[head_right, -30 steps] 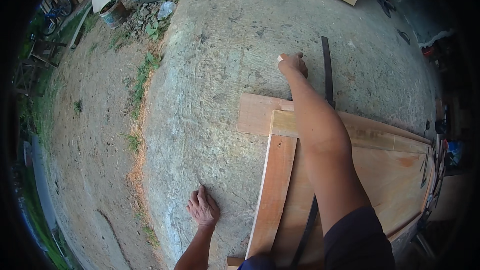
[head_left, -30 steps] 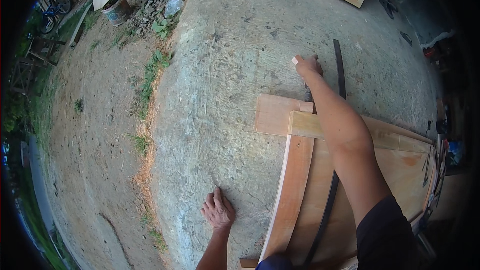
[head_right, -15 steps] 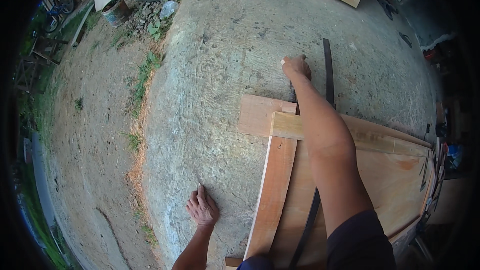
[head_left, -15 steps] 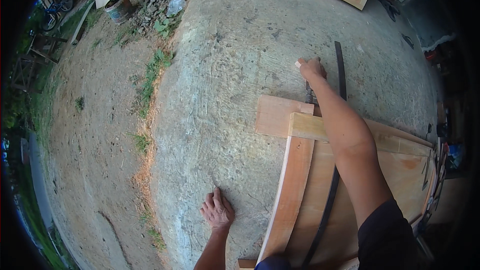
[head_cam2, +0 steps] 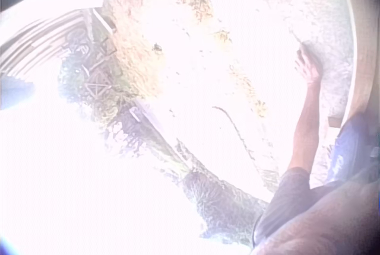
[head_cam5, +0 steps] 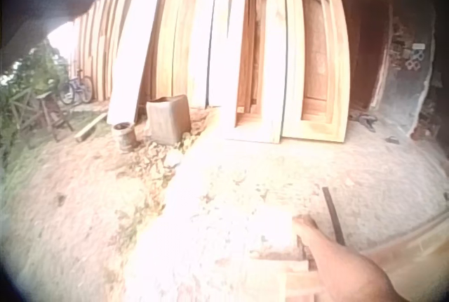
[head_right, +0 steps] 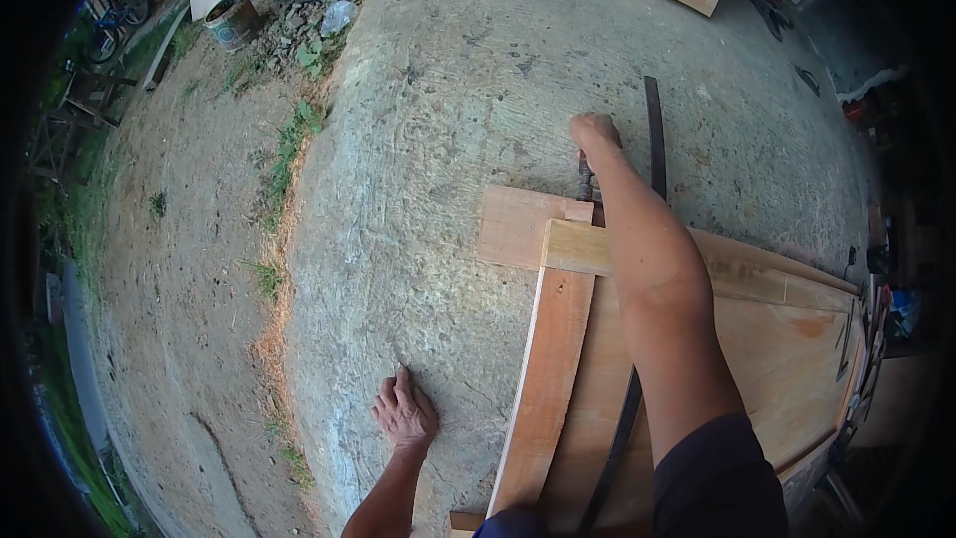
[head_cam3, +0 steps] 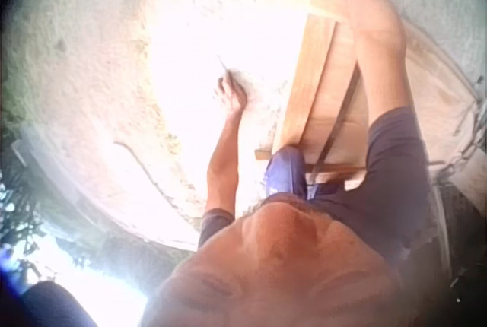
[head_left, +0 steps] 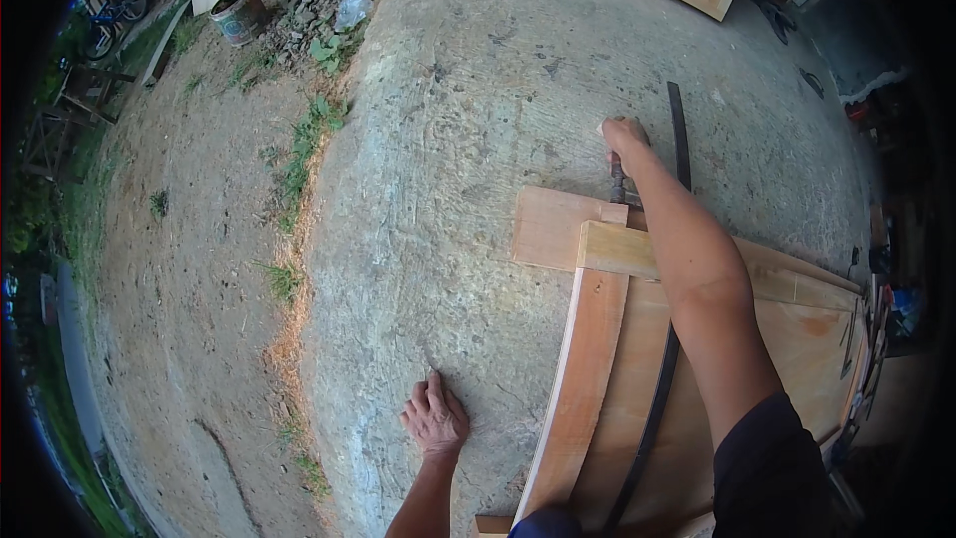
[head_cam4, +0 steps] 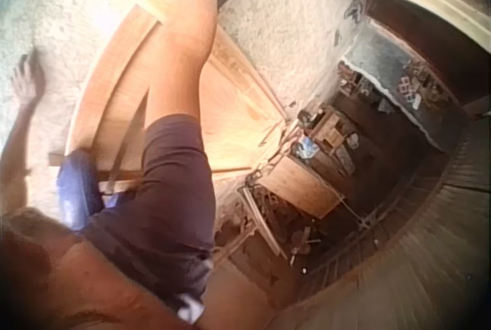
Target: The person assembles a wooden frame on a large plywood sheet using a hammer and nails. They secure wooden strips to the plywood, then mark the plywood with a pencil using a wooden strip as a guide.
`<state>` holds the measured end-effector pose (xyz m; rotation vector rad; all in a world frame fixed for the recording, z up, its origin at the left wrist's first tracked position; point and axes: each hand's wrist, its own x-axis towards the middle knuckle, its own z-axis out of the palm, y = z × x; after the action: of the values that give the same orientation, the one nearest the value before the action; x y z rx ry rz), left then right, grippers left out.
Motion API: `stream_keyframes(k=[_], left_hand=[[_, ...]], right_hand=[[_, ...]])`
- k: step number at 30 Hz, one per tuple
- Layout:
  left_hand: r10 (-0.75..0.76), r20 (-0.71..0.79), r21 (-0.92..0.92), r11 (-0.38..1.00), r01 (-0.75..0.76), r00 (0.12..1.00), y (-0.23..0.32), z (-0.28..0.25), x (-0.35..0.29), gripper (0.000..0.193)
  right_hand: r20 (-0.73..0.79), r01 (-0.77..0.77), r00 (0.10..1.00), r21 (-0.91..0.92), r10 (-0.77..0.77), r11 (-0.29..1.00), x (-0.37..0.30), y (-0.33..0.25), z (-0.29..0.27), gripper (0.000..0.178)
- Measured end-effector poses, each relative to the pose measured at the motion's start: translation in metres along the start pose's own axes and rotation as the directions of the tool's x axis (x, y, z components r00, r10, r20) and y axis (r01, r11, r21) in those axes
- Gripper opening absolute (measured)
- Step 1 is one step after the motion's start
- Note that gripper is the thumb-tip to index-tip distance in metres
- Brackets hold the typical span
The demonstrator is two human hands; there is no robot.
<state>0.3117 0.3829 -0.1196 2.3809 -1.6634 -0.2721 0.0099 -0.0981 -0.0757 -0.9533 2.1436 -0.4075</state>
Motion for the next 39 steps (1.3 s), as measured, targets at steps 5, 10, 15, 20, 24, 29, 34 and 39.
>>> stream_keyframes(k=[5,10,15,20,24,29,34,39], left_hand=[[0.030,-0.025,0.012,0.999,-0.030,0.999,0.000,0.001,0.005,0.043],[-0.027,0.022,0.015,1.000,0.026,0.999,-0.004,-0.001,0.001,0.043],[-0.013,0.003,0.009,1.000,0.013,1.000,-0.005,0.000,-0.001,0.044],[-0.017,0.040,0.018,1.000,0.016,0.999,0.003,-0.002,0.001,0.042],[-0.027,0.007,-0.023,0.999,0.028,1.000,-0.004,0.006,-0.001,0.043],[-0.027,0.015,0.007,1.000,0.027,1.000,-0.002,0.001,0.002,0.042],[-0.026,0.008,0.023,0.999,0.026,1.000,-0.006,0.002,-0.002,0.043],[-0.022,0.028,0.004,1.000,0.022,0.999,-0.002,0.001,-0.002,0.043]], right_hand=[[-0.361,0.172,0.891,-0.293,-0.275,0.941,0.005,0.018,0.017,0.040],[0.373,-0.155,0.921,0.616,-0.113,0.773,-0.004,0.017,-0.001,0.020],[0.022,-0.003,1.000,0.264,-0.003,0.964,0.000,0.007,0.014,0.033],[-0.537,0.126,0.790,-0.332,-0.297,0.935,0.021,0.024,0.039,0.043],[0.498,-0.269,0.839,0.730,-0.219,0.628,0.001,0.024,-0.012,0.047],[-0.124,0.033,0.992,0.015,-0.031,0.999,-0.017,0.007,0.001,0.053],[-0.247,0.166,0.898,-0.573,-0.363,0.802,-0.041,-0.002,0.001,0.061],[0.086,0.235,0.955,0.359,-0.283,0.903,-0.009,0.039,-0.018,0.047]])
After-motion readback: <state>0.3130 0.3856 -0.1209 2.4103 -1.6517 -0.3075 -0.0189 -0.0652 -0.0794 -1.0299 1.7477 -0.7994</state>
